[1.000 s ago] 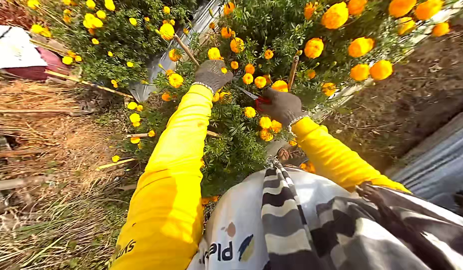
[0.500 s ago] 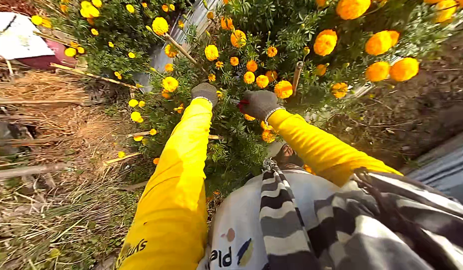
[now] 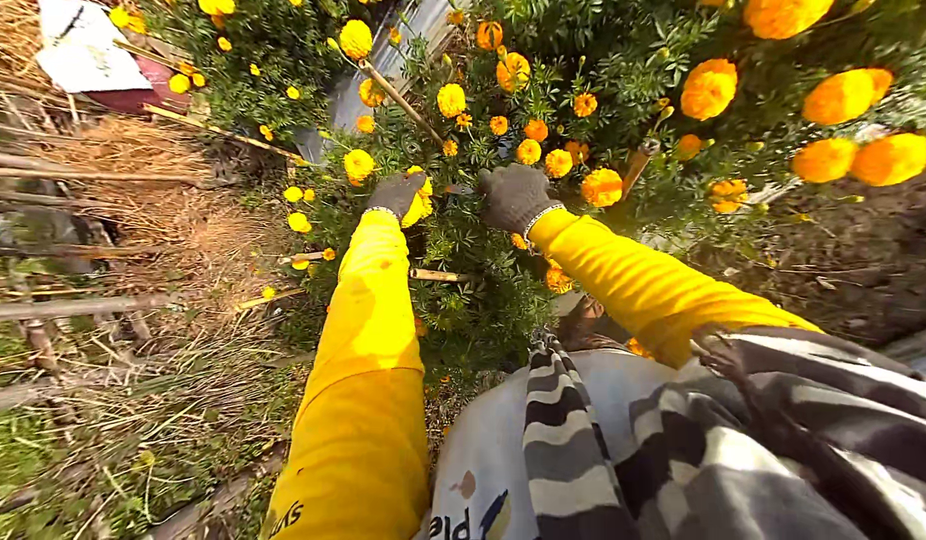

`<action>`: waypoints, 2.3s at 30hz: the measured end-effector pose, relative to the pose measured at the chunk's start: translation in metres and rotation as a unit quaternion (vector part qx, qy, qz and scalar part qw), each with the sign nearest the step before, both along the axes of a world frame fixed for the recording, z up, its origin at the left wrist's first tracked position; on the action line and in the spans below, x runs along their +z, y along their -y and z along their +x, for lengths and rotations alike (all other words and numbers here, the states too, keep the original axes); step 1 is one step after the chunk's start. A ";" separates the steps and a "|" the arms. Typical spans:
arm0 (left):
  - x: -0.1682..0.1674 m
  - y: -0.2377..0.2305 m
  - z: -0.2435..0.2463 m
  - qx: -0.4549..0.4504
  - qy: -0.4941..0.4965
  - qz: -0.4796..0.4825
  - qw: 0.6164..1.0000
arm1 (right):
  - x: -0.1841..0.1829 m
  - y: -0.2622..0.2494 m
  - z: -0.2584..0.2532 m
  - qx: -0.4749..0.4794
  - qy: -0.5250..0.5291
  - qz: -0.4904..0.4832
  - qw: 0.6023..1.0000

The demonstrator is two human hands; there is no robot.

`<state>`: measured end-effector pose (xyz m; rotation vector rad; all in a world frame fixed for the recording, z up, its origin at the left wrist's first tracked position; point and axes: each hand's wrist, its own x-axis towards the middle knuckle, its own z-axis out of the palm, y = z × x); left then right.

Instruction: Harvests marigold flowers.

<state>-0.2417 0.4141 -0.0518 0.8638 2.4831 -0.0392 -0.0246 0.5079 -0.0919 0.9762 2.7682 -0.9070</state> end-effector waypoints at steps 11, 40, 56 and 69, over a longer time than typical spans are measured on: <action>0.032 0.016 0.022 -0.031 0.011 0.103 0.994 | 0.001 -0.005 0.058 -0.084 0.002 -0.058 0.995; -0.142 0.116 0.347 -0.343 0.286 0.041 0.894 | -0.018 0.341 0.382 -0.737 -0.125 -0.145 0.648; -0.220 0.024 0.261 -0.563 0.036 -0.141 0.814 | -0.052 0.148 0.307 -0.422 0.030 -0.263 0.867; -0.220 0.076 0.259 -0.434 0.112 -0.139 0.883 | -0.133 0.089 0.253 -0.292 0.139 -0.398 0.859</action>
